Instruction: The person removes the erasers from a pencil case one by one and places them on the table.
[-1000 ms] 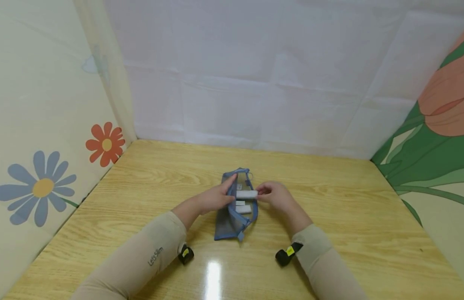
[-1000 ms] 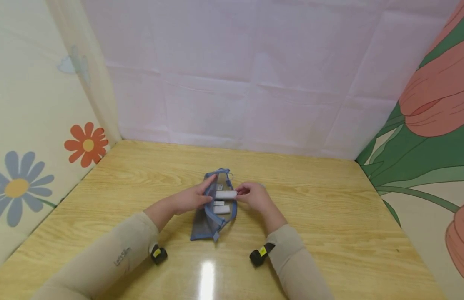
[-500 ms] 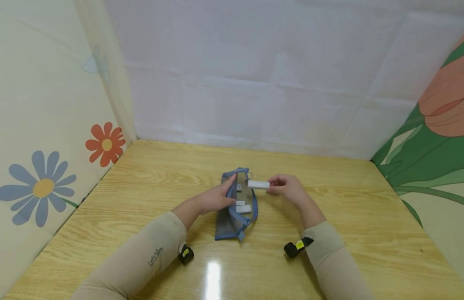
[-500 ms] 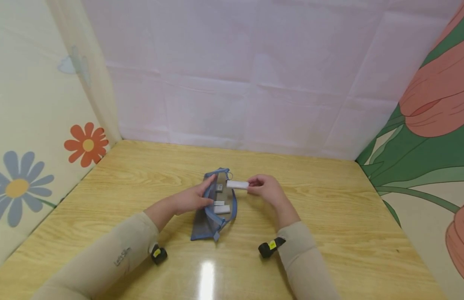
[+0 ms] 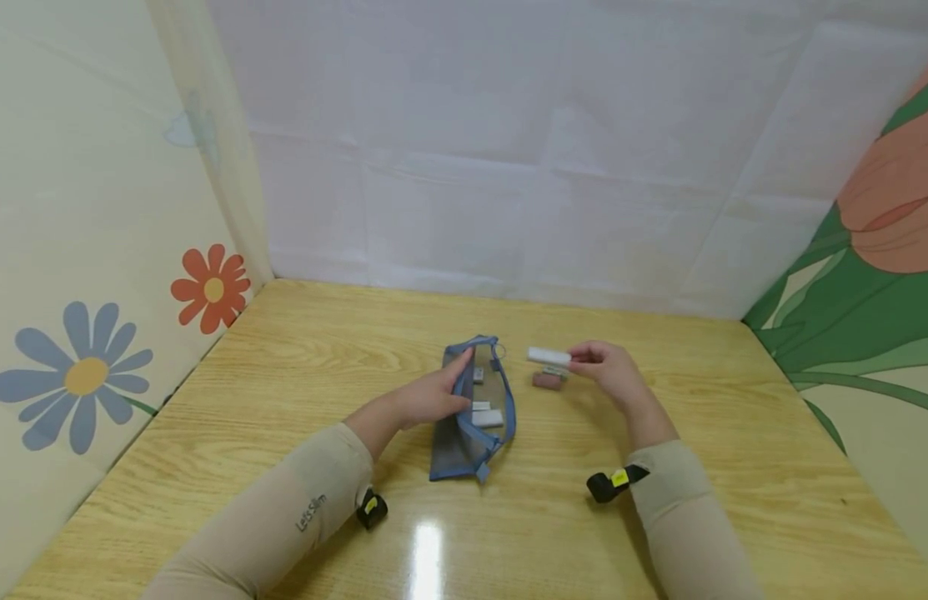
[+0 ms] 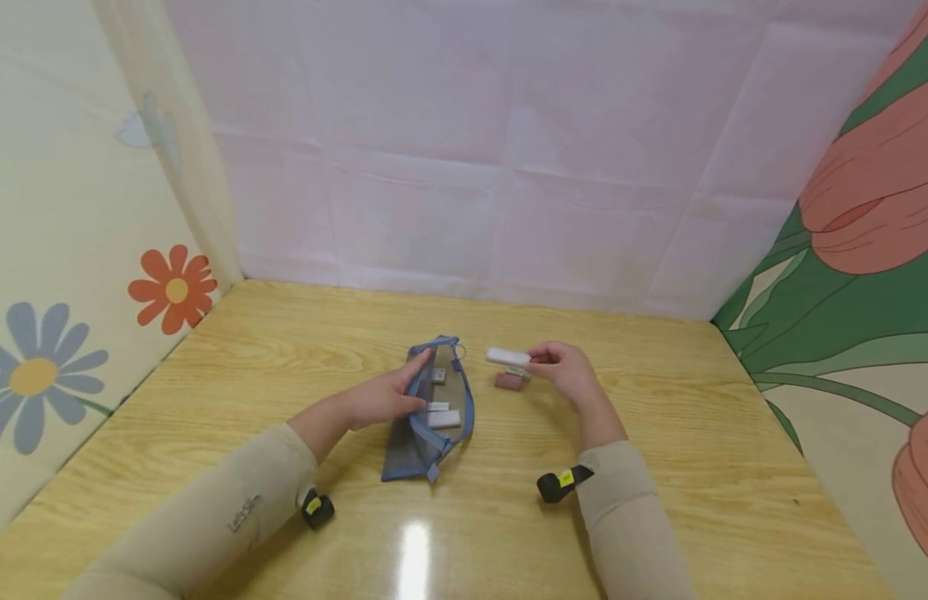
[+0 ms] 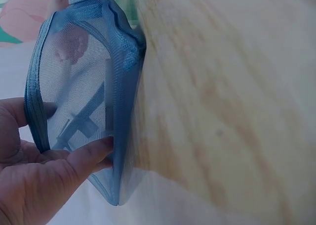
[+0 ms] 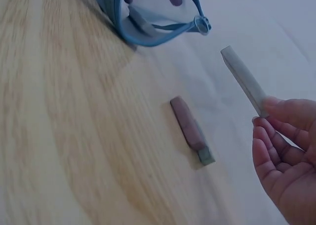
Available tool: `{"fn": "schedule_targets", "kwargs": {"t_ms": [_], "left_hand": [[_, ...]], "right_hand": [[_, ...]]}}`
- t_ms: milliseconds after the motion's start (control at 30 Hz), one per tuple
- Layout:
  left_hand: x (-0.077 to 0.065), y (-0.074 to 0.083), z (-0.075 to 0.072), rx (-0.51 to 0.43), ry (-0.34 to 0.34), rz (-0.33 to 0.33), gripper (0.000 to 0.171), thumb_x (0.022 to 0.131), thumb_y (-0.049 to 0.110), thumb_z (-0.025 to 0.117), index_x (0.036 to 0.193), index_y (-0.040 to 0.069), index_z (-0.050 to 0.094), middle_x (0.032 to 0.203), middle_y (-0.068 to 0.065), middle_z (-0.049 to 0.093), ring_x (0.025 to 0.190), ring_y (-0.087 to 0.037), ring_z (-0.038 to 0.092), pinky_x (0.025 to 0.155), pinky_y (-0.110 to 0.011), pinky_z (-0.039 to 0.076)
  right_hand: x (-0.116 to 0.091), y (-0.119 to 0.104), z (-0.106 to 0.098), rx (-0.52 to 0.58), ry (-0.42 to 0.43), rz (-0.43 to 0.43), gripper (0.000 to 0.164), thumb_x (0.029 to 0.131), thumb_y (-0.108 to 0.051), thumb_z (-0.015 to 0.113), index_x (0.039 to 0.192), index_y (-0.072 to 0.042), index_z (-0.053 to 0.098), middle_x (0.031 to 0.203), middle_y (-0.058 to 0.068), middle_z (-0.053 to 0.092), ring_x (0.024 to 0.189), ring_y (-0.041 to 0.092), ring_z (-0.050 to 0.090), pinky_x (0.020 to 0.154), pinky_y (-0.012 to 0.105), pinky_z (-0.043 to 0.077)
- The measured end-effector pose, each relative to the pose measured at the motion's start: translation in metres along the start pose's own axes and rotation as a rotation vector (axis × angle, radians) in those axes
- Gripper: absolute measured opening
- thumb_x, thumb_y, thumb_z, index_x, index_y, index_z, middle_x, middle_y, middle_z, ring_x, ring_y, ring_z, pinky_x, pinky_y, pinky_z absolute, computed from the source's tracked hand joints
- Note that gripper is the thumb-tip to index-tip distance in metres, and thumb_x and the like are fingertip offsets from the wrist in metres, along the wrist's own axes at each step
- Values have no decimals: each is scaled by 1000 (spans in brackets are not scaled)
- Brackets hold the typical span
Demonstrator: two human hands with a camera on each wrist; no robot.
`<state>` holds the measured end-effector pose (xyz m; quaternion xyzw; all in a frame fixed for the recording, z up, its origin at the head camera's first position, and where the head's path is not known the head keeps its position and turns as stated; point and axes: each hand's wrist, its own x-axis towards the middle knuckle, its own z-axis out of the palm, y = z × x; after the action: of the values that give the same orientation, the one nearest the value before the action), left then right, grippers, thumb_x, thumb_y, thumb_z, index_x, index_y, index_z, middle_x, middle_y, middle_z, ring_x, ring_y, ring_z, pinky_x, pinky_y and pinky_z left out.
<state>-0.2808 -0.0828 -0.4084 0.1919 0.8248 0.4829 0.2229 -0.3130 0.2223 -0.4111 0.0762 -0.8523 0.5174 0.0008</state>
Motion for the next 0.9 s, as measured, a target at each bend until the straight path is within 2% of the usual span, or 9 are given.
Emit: {"fn": "schedule_targets", "kwargs": {"t_ms": [167,300,400,633,900], "left_hand": [[0,1,0,17,5,-3,82,90,6,52,148,22,-4,153,-11,2,138,-29,5,108,-46,12],[-1,2,0,29,4,-10,82,90,6,52,148,22,-3,153,-10,2,138,-28,5,109,-45,12],[-1,1,0,32,3,-11,82,90,7,52,148,23,-3,153,-10,2,138,-28,5,109,-45,12],[1,-2,-1,43,-3,-9,83,90,8,53,148,24,-5,153,-9,1,138,-28,6,109,-45,13],[0,-1,-1,46,-5,-4,82,90,8,52,148,23,-4,153,-8,1,138,-27,5,109,-45,12]], "right_hand": [[-1,8,-3,10,19,26,28,83,-10,65,106,6,61,99,15,63,84,12,55,78,27,45],[-1,16,-5,26,64,66,28,83,-5,64,107,9,60,93,10,64,80,8,55,73,24,47],[0,21,-6,49,105,127,29,82,-2,64,108,10,59,89,6,64,76,8,56,71,24,48],[-1,30,-8,-12,170,285,30,84,-10,64,111,3,60,92,6,64,75,8,55,68,21,44],[1,35,-6,-44,198,284,29,84,-12,64,109,2,62,93,9,65,74,9,56,66,21,44]]}}
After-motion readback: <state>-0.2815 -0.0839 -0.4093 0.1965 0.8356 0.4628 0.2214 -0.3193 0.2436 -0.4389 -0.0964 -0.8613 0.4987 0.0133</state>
